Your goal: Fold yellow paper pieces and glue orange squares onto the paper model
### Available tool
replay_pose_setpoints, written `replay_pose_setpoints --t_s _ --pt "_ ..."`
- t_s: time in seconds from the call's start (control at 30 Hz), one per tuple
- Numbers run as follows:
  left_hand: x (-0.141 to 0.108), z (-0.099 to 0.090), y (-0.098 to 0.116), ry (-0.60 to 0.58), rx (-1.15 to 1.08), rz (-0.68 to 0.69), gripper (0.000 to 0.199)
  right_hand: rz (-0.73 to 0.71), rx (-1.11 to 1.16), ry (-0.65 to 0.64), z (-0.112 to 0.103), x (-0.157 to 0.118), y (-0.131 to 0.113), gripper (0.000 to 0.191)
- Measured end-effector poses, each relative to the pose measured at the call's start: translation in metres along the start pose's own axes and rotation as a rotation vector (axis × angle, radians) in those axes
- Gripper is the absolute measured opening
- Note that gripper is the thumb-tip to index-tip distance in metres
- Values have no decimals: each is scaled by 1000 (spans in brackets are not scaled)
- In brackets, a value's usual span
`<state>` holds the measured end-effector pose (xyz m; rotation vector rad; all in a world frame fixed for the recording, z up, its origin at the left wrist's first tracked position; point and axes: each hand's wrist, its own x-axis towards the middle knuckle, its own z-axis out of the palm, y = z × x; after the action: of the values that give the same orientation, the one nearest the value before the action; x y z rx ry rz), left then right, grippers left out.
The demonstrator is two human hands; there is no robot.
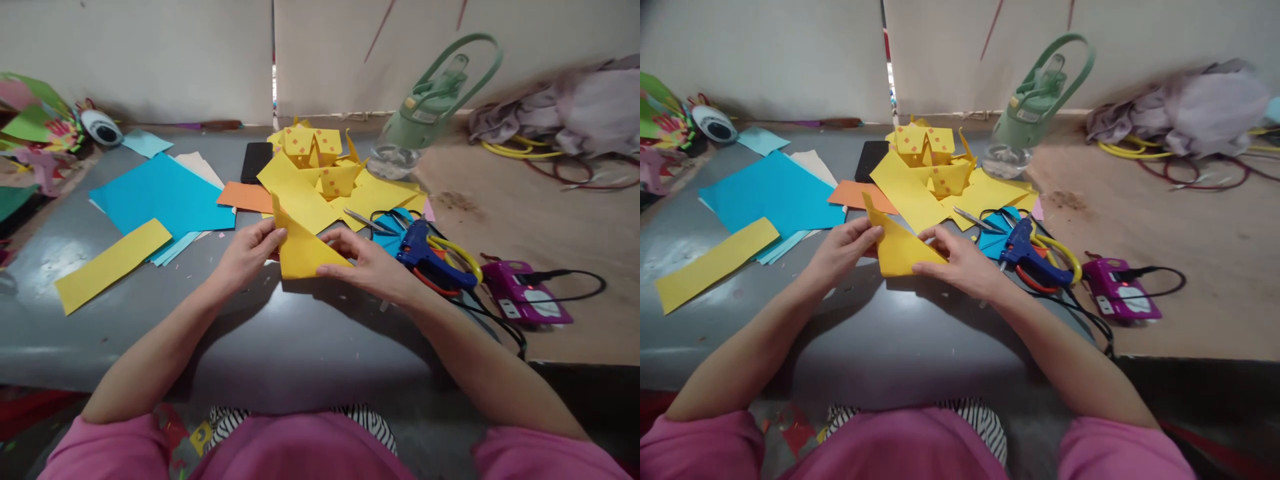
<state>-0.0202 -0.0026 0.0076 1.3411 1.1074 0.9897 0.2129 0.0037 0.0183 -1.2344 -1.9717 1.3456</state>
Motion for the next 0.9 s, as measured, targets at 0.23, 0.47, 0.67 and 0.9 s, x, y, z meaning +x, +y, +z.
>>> replay_pose_setpoints --t_s 0.23,0.47,0.67,0.9 --pt "3 0 -1 59 -96 14 42 -91 4 105 4 2 3 52" --pt "1 -1 -1 67 -77 78 40 60 39 -12 -2 3 1 41" --pt "3 -2 0 72 -147 73 44 93 64 76 -3 2 2 42" --pt "4 4 -4 337 -362 214 36 -191 364 364 5 9 3 59"
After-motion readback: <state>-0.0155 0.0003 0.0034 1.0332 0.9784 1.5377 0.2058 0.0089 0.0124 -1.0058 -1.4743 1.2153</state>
